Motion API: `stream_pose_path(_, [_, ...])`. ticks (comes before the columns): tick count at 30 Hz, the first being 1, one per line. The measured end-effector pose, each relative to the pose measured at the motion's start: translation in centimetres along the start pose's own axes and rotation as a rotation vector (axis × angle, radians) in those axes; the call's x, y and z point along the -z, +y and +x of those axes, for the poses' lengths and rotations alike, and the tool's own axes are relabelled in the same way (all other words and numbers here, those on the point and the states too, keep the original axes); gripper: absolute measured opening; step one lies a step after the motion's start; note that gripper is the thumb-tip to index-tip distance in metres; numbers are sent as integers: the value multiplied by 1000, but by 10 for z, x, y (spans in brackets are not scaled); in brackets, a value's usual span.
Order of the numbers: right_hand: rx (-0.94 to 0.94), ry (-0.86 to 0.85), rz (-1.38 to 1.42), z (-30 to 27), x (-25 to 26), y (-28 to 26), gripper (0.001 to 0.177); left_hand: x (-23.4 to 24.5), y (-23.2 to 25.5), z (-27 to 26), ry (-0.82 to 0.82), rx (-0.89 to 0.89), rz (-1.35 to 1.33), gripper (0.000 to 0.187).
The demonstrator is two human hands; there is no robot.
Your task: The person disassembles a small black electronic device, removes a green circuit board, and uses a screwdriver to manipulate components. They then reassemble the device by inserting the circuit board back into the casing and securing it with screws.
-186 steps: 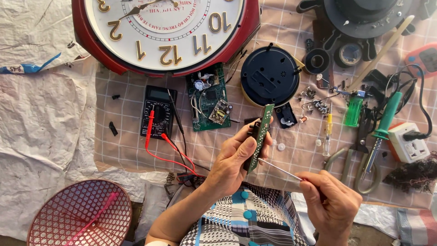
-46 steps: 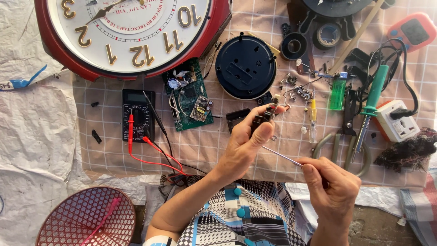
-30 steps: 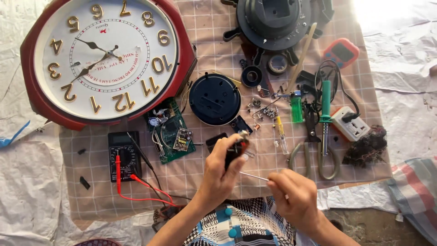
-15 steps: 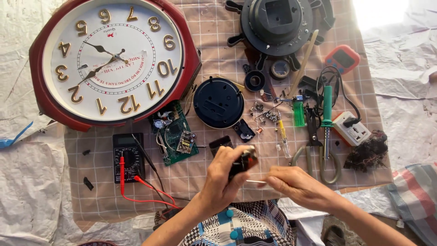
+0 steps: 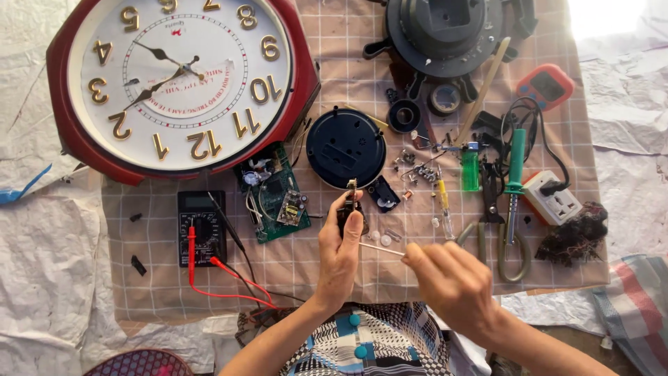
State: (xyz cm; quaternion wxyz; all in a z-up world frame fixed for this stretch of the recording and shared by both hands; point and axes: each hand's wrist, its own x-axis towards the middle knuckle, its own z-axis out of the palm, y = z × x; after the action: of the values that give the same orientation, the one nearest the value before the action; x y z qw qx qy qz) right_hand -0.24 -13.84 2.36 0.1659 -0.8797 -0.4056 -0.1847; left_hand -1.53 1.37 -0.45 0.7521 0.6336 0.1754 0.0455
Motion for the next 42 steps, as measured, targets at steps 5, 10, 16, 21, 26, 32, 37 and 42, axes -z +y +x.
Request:
stream_pose_path(5, [-325,-503,649,1,15,22,25,16,12,3,-176,-303,182,38])
stream_pose_path(10, [-650,-1170,1449,9,19,30,41,30,35,-4,-589,-597,288,36])
stream_pose_path(16, [-347,-746,1386,-5,6,9,35,30,32,-15,-650,-644,163,37])
stream_pose_path(21, [-15,-71,95,-10,-3,-16,28,23,-6,-11,-105,-335,296,35])
stream_pose_path(26, [-41,-157,330,-9,-6,0,17,24,-5,-7,-347,61,-183,35])
stream_pose_path(32, [-28,-114,452,10,3,23,21,23,-11,-5,-322,211,-385,27])
stream_pose_path(37, [-325,197,394,24,22,160,16,34,-11,-6,-262,248,-378,27])
stream_pose_path(42, [-724,-126,-90,18,-10,289,29,41,-4,-12,-206,274,-390,28])
